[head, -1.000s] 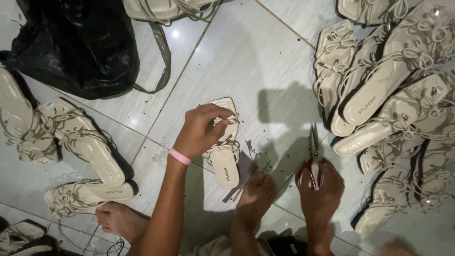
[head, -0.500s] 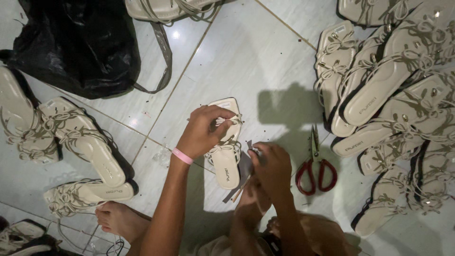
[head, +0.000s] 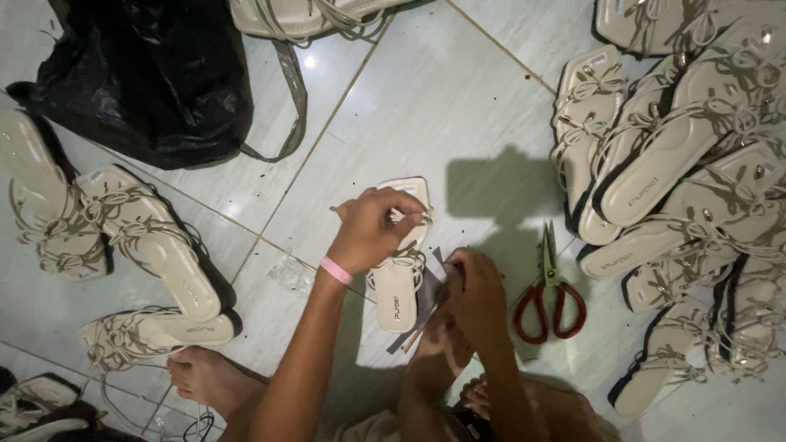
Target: The person sits on a tiled floor surrounded by white platform sandals and attaches small gold-colored metal charms to the laces of the shoes. They handle the shoes and charms by hand, occasionally using a pair of red-handled scissors to cut laces or trim excess material.
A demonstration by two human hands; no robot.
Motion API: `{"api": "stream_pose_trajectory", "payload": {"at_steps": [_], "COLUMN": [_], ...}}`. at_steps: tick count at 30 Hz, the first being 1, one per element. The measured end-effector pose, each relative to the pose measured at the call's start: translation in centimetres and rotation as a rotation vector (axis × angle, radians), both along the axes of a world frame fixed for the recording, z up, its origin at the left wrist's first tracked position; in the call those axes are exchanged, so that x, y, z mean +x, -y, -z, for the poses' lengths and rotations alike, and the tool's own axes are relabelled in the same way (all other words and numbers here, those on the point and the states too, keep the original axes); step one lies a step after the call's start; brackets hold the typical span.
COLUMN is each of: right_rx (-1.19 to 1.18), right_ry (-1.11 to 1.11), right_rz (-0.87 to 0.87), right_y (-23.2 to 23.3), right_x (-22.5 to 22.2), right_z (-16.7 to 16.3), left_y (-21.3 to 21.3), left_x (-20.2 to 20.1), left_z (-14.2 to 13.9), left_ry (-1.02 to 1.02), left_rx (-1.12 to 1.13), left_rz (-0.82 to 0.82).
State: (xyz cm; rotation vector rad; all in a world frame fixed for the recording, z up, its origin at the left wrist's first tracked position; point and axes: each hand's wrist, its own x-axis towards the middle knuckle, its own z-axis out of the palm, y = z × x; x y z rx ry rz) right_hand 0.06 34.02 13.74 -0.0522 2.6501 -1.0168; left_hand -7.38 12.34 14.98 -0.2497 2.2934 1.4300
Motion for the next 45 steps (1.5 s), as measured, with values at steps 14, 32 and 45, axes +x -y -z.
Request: {"api": "stream_pose_trajectory", "payload": {"at_steps": [14,32,45], "right_rx": [-0.292,-0.615,-0.632], "right_ry": [0.25,0.144,0.21], "right_rz": [0.539,0.42,0.355], "right_y": [1.5,3.7,3.7], "right_x": [-4.6,-6.2,-6.3], "right_z": [-0.4,0.1,0.0], "left_y": [-0.5,-0.1,-0.5], "left_x": [-0.1,-0.6,-0.7], "left_z": [-0.6,-0.3,-0.5], "left_ry": [-0.01,-0.087,0.029], "left_rx": [0.019,0.232,0.156], "left_rz": [0.033,-0.047,-0.072]}}
